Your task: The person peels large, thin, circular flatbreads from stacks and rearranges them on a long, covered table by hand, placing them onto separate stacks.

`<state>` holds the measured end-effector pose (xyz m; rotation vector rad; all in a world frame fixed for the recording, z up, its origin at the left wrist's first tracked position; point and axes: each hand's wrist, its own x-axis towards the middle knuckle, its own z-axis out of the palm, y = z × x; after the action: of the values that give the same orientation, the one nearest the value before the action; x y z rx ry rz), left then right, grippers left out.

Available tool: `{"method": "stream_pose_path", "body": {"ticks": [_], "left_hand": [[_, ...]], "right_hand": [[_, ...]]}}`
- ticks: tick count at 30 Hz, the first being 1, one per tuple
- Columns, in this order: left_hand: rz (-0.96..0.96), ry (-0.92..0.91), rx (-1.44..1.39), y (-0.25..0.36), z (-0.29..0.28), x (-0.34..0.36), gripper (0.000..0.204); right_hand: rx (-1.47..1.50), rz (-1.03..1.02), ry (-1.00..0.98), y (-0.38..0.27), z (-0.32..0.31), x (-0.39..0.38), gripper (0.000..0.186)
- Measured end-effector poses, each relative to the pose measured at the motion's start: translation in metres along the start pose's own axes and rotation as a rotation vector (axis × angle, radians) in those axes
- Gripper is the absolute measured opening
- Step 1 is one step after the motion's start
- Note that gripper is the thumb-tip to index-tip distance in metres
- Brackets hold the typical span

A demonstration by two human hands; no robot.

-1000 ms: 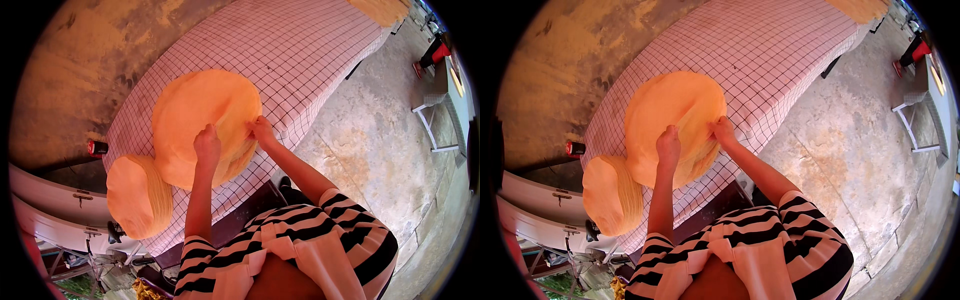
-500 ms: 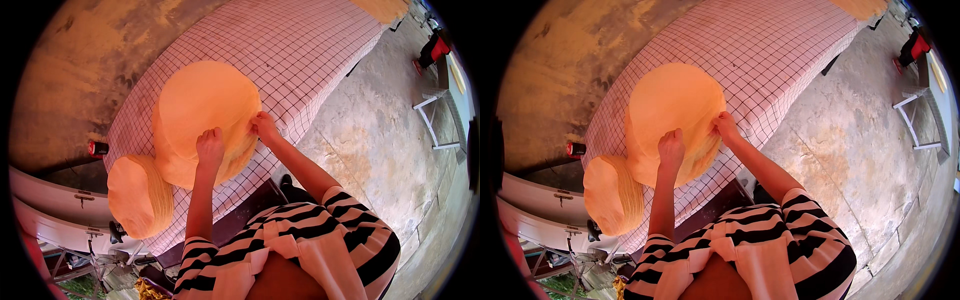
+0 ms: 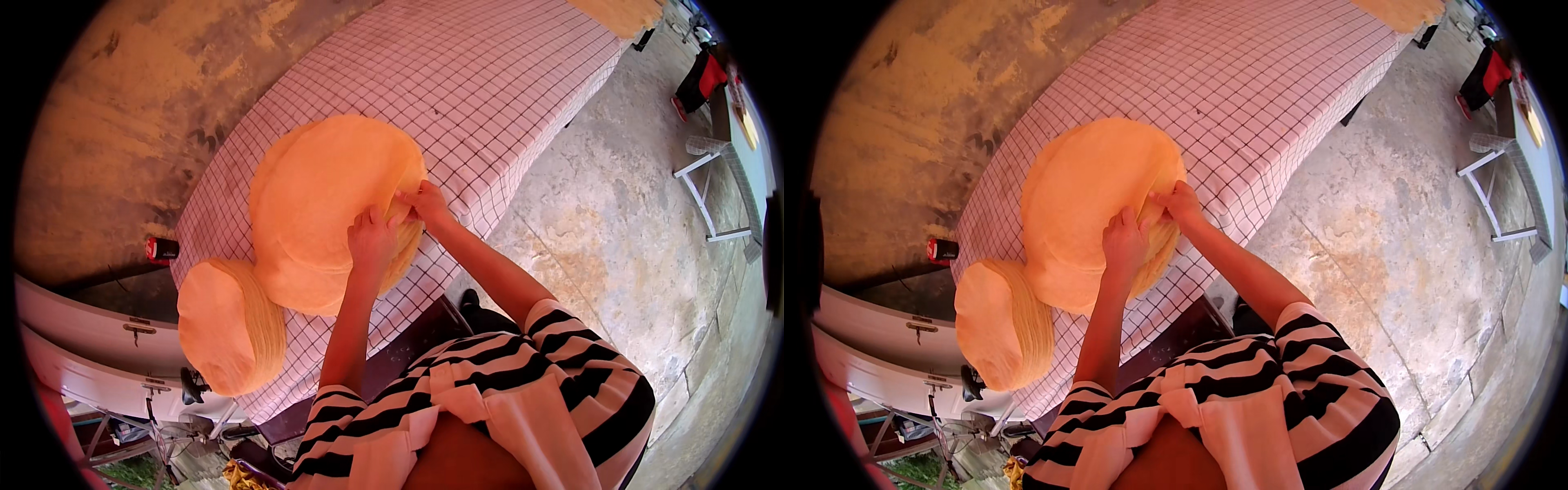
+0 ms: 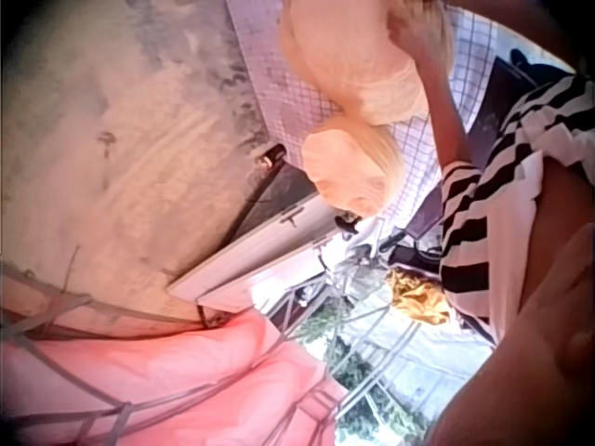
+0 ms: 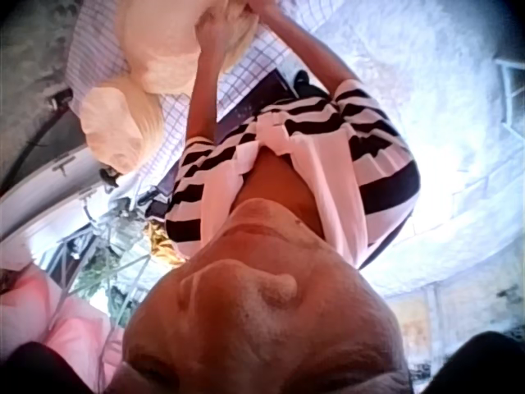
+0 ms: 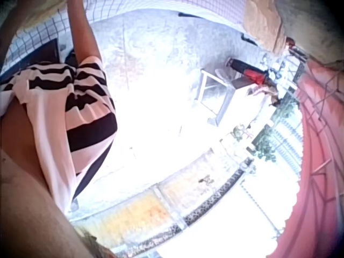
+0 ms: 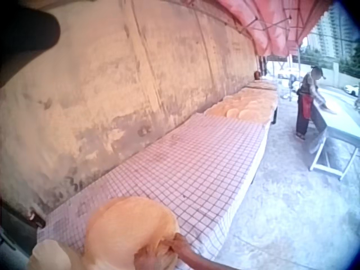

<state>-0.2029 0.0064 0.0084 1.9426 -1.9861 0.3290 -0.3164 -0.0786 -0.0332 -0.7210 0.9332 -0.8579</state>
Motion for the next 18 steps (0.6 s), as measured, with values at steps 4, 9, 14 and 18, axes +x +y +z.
{"method": "stream_pose_path", "body": {"ticks": [4, 9, 14, 18], "left_hand": [[-0.027, -0.067, 0.14, -0.013, 0.016, 0.005, 0.016], [-0.049, 0.136, 0.181, -0.056, -0.079, 0.075, 0.008], [0.127, 0.189, 0.357, -0.029, -0.128, 0.092, 0.01], [0.239, -0.011, 0.259, -0.014, -0.053, 0.044, 0.012]], "right_hand": [[-0.185, -0.052, 0.03, 0.003, 0.002, -0.002, 0.022], [-0.102, -0.032, 0.044, 0.016, -0.008, 0.001, 0.017], [-0.031, -0.015, 0.051, 0.009, -0.01, -0.002, 0.014], [0.025, -0.019, -0.025, -0.005, 0.001, -0.01, 0.012]]}}
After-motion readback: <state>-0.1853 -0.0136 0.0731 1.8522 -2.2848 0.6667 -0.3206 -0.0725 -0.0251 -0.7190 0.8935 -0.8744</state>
